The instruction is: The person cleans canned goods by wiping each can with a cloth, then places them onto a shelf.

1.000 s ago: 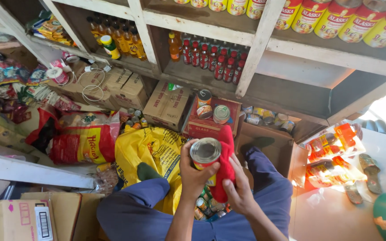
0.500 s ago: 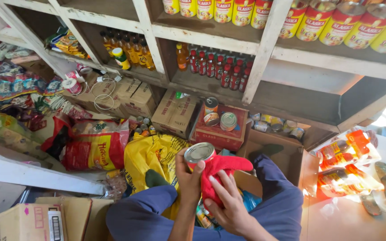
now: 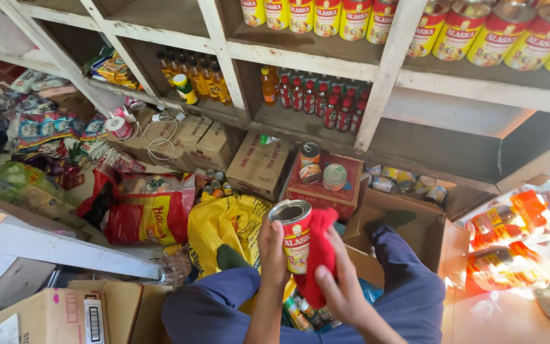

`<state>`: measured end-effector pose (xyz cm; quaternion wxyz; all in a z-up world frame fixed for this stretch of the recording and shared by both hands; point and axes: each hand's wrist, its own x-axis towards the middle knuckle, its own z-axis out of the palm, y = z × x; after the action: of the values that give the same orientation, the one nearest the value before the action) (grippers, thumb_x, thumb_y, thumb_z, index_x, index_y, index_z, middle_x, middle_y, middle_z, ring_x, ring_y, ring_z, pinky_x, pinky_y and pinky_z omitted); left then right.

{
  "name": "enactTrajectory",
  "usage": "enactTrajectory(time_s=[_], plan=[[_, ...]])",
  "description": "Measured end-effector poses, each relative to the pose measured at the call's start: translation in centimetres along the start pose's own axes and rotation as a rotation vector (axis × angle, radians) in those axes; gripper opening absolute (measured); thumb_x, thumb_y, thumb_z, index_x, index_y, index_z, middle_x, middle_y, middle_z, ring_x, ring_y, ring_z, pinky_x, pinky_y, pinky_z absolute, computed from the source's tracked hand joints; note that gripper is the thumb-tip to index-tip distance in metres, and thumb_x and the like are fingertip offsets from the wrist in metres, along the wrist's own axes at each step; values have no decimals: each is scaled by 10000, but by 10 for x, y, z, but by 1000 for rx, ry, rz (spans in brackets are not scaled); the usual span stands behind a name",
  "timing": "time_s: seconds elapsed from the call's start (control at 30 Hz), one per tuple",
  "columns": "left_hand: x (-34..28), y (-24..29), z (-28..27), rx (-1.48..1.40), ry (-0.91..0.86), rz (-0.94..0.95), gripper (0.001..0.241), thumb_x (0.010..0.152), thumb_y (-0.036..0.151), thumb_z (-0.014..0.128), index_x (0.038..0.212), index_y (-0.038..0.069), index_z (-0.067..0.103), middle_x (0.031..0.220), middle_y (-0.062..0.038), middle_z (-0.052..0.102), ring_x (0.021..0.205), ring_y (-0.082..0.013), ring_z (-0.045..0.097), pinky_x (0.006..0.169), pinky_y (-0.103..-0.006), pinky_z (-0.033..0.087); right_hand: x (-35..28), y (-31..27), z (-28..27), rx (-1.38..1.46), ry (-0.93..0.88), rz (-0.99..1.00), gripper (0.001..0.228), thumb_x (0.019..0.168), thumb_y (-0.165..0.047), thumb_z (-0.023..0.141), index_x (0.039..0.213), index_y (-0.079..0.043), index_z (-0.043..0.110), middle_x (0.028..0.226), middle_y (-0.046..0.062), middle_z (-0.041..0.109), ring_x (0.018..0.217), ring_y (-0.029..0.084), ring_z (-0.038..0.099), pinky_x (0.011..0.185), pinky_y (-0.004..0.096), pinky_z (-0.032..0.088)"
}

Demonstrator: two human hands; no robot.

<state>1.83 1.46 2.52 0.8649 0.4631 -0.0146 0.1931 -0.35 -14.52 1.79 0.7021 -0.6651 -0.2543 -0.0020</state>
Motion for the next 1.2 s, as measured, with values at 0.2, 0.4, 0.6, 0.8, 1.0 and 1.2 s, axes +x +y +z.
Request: enactTrajectory(time_s=[0.2, 0.4, 0.6, 0.8, 1.0, 1.2], plan=[[-14, -18, -2, 39, 17, -120, 487, 1091, 387, 528, 1308, -41, 615, 1181, -118, 705, 1045, -159, 663, 918, -320, 543, -6, -13, -16, -445, -13, -59, 582, 990, -216, 586, 1487, 44, 431, 1635, 330, 262, 1543, 428, 273, 1211, 446, 255], [-12, 16, 28, -102, -54, -180, 471, 905, 219, 732, 1309, 50, 560, 1186, -63, 687, 1044, -140, 663, 906, -326, 552, 49, -35, -18, -107, -48, -27, 571, 1025, -190, 535, 1535, 31, 407, 1639, 215, 389, 1540, 299, 344, 1238, 395, 257], [13, 16, 6, -72, -3, -60, 509, 918, 200, 764, 1342, -8, 574, 1210, -94, 691, 1062, -150, 669, 935, -314, 555, -8, 13, -7, 1, 26, 95, 592, 1009, -155, 566, 1539, 14, 362, 1505, 129, 500, 1407, 198, 444, 1165, 348, 329], [11, 14, 0, -193, 69, -20, 428, 975, 180, 747, 1310, -2, 552, 1155, -78, 686, 1002, -138, 670, 882, -316, 558, -38, 7, -21, 143, 218, 325, 529, 974, -95, 629, 1469, 9, 474, 1341, 136, 618, 1233, 180, 576, 1054, 335, 464], [-27, 5, 41, 79, -49, -216, 470, 1006, 271, 657, 1399, 27, 571, 1146, -48, 686, 955, -94, 624, 826, -273, 525, 10, -13, -47, -271, 210, 14, 469, 956, -76, 596, 1403, 7, 482, 1310, 107, 566, 1198, 155, 558, 1044, 315, 452], [-34, 8, 54, -52, 1, -218, 406, 1040, 320, 549, 1347, 55, 545, 1229, -57, 666, 1082, -106, 645, 940, -284, 530, 38, -36, -32, 104, 90, 150, 458, 1042, -126, 481, 1477, 15, 466, 1421, 167, 571, 1312, 212, 541, 1118, 363, 418]])
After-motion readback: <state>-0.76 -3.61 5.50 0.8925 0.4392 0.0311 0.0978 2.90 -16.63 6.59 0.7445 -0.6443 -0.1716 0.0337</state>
